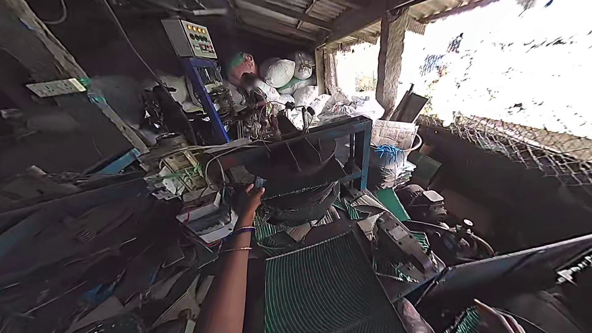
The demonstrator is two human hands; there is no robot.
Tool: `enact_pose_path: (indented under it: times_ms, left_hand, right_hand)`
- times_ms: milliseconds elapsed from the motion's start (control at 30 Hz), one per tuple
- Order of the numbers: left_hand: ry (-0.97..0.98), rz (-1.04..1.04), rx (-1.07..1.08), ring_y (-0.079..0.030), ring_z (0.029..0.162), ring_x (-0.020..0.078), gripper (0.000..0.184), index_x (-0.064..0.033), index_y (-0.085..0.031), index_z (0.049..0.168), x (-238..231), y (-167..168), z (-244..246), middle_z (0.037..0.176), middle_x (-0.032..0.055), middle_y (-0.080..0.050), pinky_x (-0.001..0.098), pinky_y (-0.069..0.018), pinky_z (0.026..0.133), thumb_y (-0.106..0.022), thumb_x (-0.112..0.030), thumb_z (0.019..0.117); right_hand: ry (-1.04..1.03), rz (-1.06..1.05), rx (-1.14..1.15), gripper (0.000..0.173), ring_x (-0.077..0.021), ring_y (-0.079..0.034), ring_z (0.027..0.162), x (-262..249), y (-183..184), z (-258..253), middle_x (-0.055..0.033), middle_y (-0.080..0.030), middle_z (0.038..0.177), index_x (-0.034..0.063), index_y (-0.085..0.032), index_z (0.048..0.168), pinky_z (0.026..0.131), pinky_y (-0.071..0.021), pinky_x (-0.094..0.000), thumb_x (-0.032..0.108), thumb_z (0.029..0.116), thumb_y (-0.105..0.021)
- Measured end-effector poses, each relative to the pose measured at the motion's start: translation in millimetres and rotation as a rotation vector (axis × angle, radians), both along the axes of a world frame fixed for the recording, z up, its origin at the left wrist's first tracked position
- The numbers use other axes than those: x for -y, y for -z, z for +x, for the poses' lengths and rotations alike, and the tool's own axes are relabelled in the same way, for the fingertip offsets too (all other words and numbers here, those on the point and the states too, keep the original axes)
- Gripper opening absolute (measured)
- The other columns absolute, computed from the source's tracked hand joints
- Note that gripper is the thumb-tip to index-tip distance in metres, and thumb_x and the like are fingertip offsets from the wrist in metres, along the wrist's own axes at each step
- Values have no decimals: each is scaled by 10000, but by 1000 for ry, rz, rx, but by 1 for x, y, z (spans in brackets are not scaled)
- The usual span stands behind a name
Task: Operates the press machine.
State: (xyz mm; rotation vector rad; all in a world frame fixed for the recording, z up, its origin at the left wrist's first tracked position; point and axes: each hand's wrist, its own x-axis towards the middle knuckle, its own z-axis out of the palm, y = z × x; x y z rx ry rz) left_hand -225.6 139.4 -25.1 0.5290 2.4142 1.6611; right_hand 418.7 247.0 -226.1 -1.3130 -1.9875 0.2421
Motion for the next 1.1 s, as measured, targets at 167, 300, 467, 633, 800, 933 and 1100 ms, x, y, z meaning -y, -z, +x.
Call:
enact_pose_path:
  times_ms: [167, 300, 467, 633, 800, 933, 1100]
  left_hand:
    - [17, 51, -14, -629, 1068, 341, 620, 3, -452, 1502, 15, 6, 2, 1451, 280, -500, 463, -543, 849, -712, -177, 968]
    - [29, 47, 1, -627, 1028, 308, 625, 4, -440, 1507, 24, 4, 6, 1464, 272, -489, 423, -541, 815, -709, -179, 973]
    - [-37, 142, 138, -670, 1021, 387, 777, -46, -182, 1605, 42, -5, 39, 1462, 319, -445, 491, -589, 800, -513, -483, 1056]
    - [17, 110, -63, -679, 933, 311, 528, 43, -391, 1489, 83, 80, 139, 1282, 264, -585, 465, -588, 754, -430, -312, 1100]
    - [290, -462, -556, -533, 1316, 353, 472, -128, -679, 1311, 86, 206, 208, 1389, 129, -603, 581, -373, 1119, -521, -450, 1003]
    - [256, -553, -652, -537, 1313, 343, 443, -177, -685, 1302, 85, 212, 216, 1416, 94, -591, 581, -397, 1086, -540, -449, 985]
    - [270, -514, -608, -533, 1313, 334, 426, -156, -685, 1304, 86, 209, 216, 1421, 104, -584, 556, -390, 1097, -571, -407, 979]
  right_hand:
    - [-76, 145, -245, 305, -459, -648, 1107, -18, -71, -47, -312, -674, 1152, -90, -697, 1156, 989, -506, -563, 94, 984, -525]
    - [-95, 234, -279, 343, -485, -618, 1139, -55, -102, -91, -286, -671, 1166, -54, -703, 1164, 984, -475, -623, 180, 987, -525]
    - [-105, 107, -185, 285, -510, -595, 1177, -98, -130, -140, -300, -657, 1197, -27, -706, 1194, 1003, -441, -666, 101, 999, -542]
    - [-48, -5, 44, 312, -459, -612, 1210, -142, -121, -191, -264, -667, 1246, -12, -666, 1261, 992, -480, -615, 57, 1012, -490]
    - [-40, -104, 216, 301, -437, -594, 1248, -152, -118, -210, -246, -665, 1265, 4, -674, 1245, 989, -481, -600, 75, 1006, -505]
    - [-48, -120, 228, 302, -428, -587, 1261, -150, -121, -210, -236, -669, 1268, 9, -683, 1243, 1010, -469, -597, 83, 1009, -506]
    - [-35, -90, 222, 287, -424, -611, 1232, -151, -117, -211, -226, -684, 1240, 23, -697, 1216, 975, -498, -595, 89, 1002, -518]
